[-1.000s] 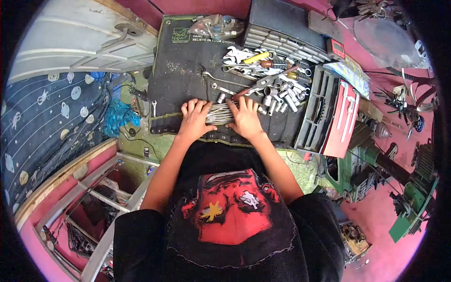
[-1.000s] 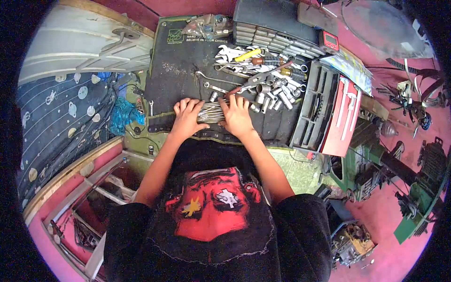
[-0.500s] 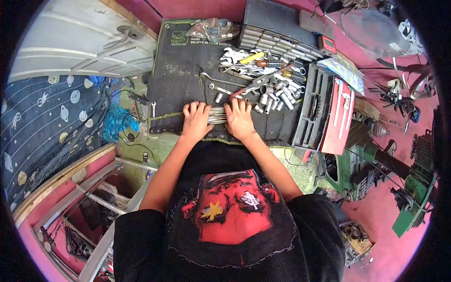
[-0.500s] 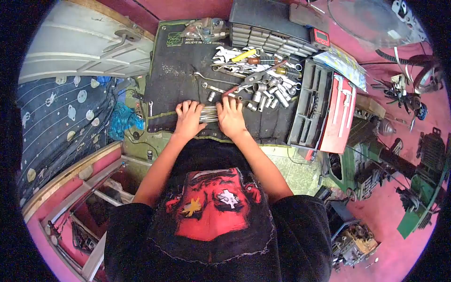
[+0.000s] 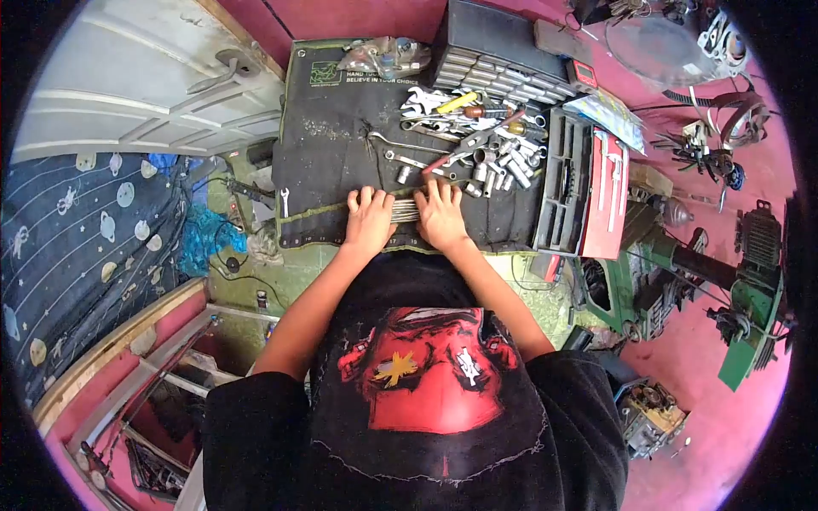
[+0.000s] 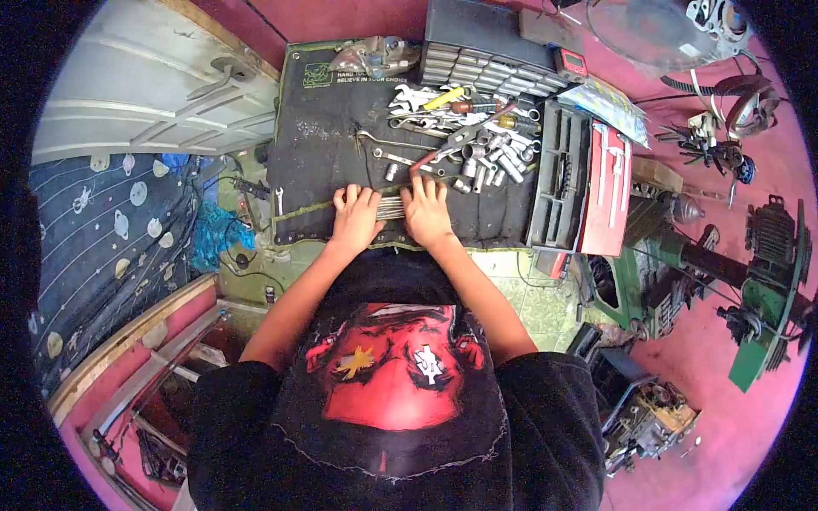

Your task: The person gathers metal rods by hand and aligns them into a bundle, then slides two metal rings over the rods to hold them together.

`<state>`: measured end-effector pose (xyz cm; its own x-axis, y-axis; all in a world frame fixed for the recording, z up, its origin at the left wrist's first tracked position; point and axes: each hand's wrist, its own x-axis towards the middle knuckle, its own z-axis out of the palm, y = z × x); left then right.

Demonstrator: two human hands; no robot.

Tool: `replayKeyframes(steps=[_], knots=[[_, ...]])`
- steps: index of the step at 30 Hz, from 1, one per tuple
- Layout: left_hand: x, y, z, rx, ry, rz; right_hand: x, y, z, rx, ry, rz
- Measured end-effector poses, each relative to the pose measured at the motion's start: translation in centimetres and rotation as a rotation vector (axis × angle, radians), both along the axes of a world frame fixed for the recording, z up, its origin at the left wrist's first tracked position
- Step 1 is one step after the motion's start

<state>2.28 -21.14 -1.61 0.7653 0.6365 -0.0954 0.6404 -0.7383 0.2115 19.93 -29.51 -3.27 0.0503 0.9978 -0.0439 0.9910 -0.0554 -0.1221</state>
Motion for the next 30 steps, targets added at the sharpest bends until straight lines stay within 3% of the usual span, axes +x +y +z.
replayKeyframes(steps=[8, 30], knots=[[-0.1, 0.6, -1.0, -0.079, -0.003, -0.106, -1.2, 0.1, -0.6, -0.117, -0.033, -0.026], [0.2, 1.3, -1.5, -0.081, 0.0, -0.181, -2.5, -0.2, 0.4, -0.122, -0.065, -0.122]])
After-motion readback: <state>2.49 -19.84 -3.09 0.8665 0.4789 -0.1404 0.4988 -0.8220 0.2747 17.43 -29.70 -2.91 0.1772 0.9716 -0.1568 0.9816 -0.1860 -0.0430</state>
